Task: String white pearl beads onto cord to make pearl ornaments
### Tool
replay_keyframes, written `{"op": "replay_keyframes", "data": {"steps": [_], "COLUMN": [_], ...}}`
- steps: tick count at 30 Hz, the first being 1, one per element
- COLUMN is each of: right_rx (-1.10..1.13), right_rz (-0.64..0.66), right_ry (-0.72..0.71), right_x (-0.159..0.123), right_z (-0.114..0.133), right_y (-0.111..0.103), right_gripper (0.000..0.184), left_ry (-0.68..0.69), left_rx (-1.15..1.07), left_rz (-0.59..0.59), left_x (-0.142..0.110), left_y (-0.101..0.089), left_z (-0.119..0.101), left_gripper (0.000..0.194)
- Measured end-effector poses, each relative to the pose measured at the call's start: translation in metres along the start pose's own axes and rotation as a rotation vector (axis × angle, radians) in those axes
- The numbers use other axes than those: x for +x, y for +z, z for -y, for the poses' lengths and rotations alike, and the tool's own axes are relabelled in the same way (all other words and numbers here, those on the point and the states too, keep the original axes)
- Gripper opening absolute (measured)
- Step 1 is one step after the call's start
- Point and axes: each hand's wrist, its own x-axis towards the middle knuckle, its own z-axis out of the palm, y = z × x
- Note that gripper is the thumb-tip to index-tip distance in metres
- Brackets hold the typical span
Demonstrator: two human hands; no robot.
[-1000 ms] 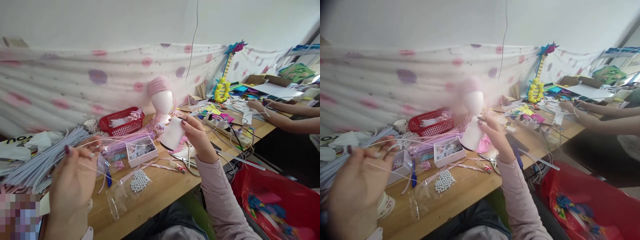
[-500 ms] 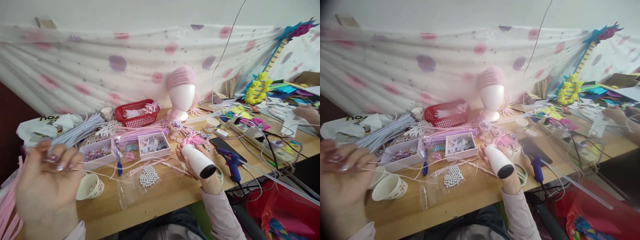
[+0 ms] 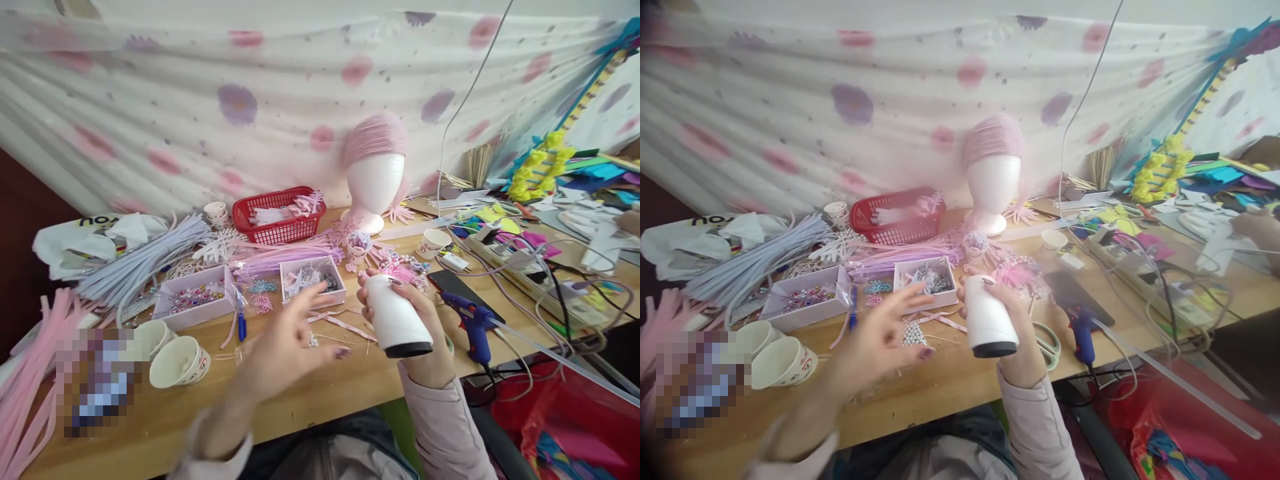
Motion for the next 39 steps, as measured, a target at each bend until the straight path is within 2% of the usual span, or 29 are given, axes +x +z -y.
{"op": "replay_keyframes", "data": {"steps": [1,2,3,5,8,9,10,12,14,15,18,20,23,25,30,32,34,39], "right_rx": [-0.023,-0.052,-0.081,-0.124,-0.146,-0.157,-0.172,-0.225,-0.311,-0.364,-0.528,-0.625,-0.775,-0.899,-1.205,-1.295,-1.362,-1.457], "right_rz": [-0.013,-0.037,-0.065,-0.118,-0.178,-0.207,-0.235,-0.279,-0.297,-0.290,-0.178,-0.067,0.055,0.122,0.286,0.286,0.240,0.105], "right_ry": [-0.024,-0.054,-0.086,-0.146,-0.262,-0.316,-0.369,-0.455,-0.513,-0.532,-0.538,-0.521,-0.519,-0.526,-0.519,-0.506,-0.490,-0.452], "right_x": [0.001,0.003,0.005,0.012,0.023,0.026,0.027,0.027,0.022,0.018,0.006,0.000,-0.006,-0.009,-0.019,-0.023,-0.025,-0.022], "right_z": [-0.003,-0.006,-0.009,-0.014,-0.020,-0.021,-0.021,-0.021,-0.020,-0.021,-0.027,-0.037,-0.053,-0.059,-0.053,-0.047,-0.044,-0.048], "right_y": [0.008,0.016,0.021,0.028,0.027,0.024,0.019,0.008,-0.004,-0.010,-0.024,-0.029,-0.033,-0.033,-0.028,-0.025,-0.023,-0.018], "right_gripper": [0.040,0.040,0.039,0.042,0.046,0.046,0.046,0.049,0.050,0.049,0.044,0.042,0.044,0.044,0.053,0.055,0.049,0.043], "left_ry": [-0.038,-0.048,-0.031,-0.023,-0.071,-0.083,-0.085,-0.057,-0.033,-0.010,0.167,0.193,0.107,0.053,0.011,0.030,0.031,0.019], "left_rx": [0.060,0.078,0.066,0.025,0.077,0.123,0.171,0.206,0.176,0.150,0.061,-0.094,-0.418,-0.546,-0.598,-0.598,-0.607,-0.661], "left_rz": [0.169,0.277,0.332,0.366,0.406,0.414,0.408,0.349,0.222,0.117,-0.233,-0.342,-0.386,-0.406,-0.449,-0.482,-0.497,-0.539], "left_x": [0.006,0.010,0.014,0.017,0.014,0.011,0.007,0.000,-0.008,-0.012,-0.019,-0.019,-0.015,-0.011,-0.004,-0.004,-0.003,-0.003], "left_y": [0.021,0.039,0.053,0.071,0.074,0.070,0.063,0.043,0.019,0.007,-0.020,-0.027,-0.026,-0.023,-0.021,-0.025,-0.032,-0.054], "left_z": [0.010,0.020,0.029,0.044,0.052,0.051,0.048,0.040,0.032,0.029,0.027,0.032,0.043,0.045,0.031,0.025,0.023,0.031], "left_gripper": [0.085,0.096,0.096,0.080,0.036,0.031,0.035,0.042,0.044,0.044,0.042,0.040,0.029,0.026,0.038,0.039,0.037,0.026]}}
